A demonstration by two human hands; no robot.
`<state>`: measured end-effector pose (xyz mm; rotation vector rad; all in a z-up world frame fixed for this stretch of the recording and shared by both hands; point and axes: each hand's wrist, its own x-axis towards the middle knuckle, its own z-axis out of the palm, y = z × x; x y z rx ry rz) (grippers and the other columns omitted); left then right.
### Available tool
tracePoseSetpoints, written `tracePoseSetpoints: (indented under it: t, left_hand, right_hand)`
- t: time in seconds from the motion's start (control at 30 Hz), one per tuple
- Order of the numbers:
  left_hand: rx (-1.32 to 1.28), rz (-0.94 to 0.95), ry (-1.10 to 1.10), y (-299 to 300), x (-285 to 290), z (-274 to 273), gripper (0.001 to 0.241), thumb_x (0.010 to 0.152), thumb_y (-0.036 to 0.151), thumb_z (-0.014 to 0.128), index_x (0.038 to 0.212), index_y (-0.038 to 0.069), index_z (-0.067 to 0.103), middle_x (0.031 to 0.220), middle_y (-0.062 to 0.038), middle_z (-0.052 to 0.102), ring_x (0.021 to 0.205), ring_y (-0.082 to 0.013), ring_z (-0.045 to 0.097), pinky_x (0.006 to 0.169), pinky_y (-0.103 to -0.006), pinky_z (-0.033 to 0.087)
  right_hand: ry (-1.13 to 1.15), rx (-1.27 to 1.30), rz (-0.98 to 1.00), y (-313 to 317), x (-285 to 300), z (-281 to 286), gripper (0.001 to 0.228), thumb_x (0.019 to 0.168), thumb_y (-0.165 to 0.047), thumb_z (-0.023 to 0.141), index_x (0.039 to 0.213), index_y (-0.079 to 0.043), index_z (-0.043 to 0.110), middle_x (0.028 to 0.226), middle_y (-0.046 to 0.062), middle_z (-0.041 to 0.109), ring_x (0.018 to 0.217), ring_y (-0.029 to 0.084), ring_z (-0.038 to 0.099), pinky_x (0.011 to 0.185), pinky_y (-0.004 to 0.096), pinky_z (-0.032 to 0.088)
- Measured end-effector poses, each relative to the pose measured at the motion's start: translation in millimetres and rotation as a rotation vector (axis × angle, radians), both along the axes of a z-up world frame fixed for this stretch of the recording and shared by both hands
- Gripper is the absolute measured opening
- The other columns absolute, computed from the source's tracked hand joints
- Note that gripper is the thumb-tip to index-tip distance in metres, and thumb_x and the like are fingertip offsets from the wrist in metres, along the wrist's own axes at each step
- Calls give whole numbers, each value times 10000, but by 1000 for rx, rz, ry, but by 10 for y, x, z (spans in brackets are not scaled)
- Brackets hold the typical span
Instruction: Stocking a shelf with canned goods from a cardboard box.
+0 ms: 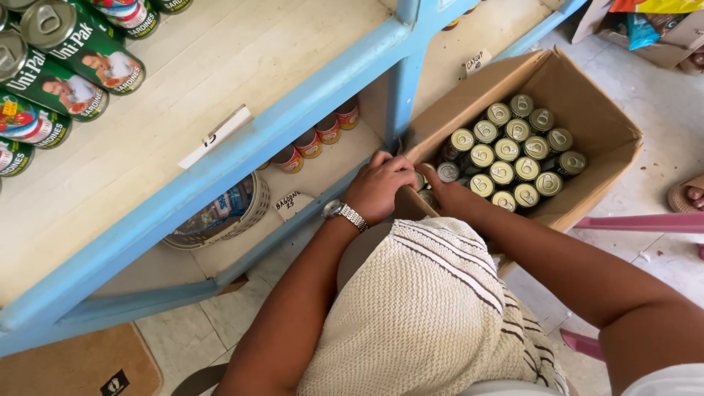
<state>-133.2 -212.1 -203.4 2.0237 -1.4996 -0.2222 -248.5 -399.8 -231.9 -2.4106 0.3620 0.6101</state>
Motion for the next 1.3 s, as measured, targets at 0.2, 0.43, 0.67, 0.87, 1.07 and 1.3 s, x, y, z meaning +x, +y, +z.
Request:
tracePoseSetpoints:
  t: [0.2,0.43,0.67,0.87,1.07,1.3]
  left_hand:
    - [-18,34,5,-52,-10,-70,404,754,-74,544,977,198,743,1204,5,646,1200,-314,516,1034,-413,453]
    - [-66,38,55,-63,-2,-120,461,829,-28,537,1209,158,721,1291,-19,644,1202,-328,504,1089,-417,441]
    - [-68,46,76,-108,-19,-251,480,879,24,534,1322,137,678,1392,-51,622,1222,-326,497,1115,-415,401]
    - [-84,89,157,-126,-51,-150,411,973,125,574,1381,139,625,1358,-78,648,1198,-325,524,1094,-429,400]
    - [-169,156,240,-166,-29,-244,468,947,227,653,1388,76,600,1133,-60,727,1112,-314,594,1036,-426,442]
    - [-157,198,382,-156,-44,-253,513,876,259,752,1338,71,634,1072,-141,692,990,-286,673,899,-395,538]
  right_hand:
    - [-158,-9,-55,-168,-40,-342,763,859,-363,758,1455,-181,318,916,314,703,878,469,708,770,539,560]
    - [-273,33,-149,-379,-58,-188,565,839,-280,715,1330,-151,467,934,245,734,883,404,726,803,485,567]
    - [-527,399,-401,-643,38,-379,407,974,-265,660,1286,-80,476,978,138,697,805,199,664,719,353,541]
    - [-579,700,-401,-621,78,-241,341,1018,-219,608,1305,-79,488,1070,81,681,835,130,613,770,281,525]
    - [-572,702,-349,-541,49,-82,353,1019,-178,608,1337,-83,488,1118,85,686,891,132,595,808,283,504]
    - [-672,897,-399,-431,17,112,343,1029,-128,594,1326,-124,423,1201,79,665,1083,109,603,944,271,497]
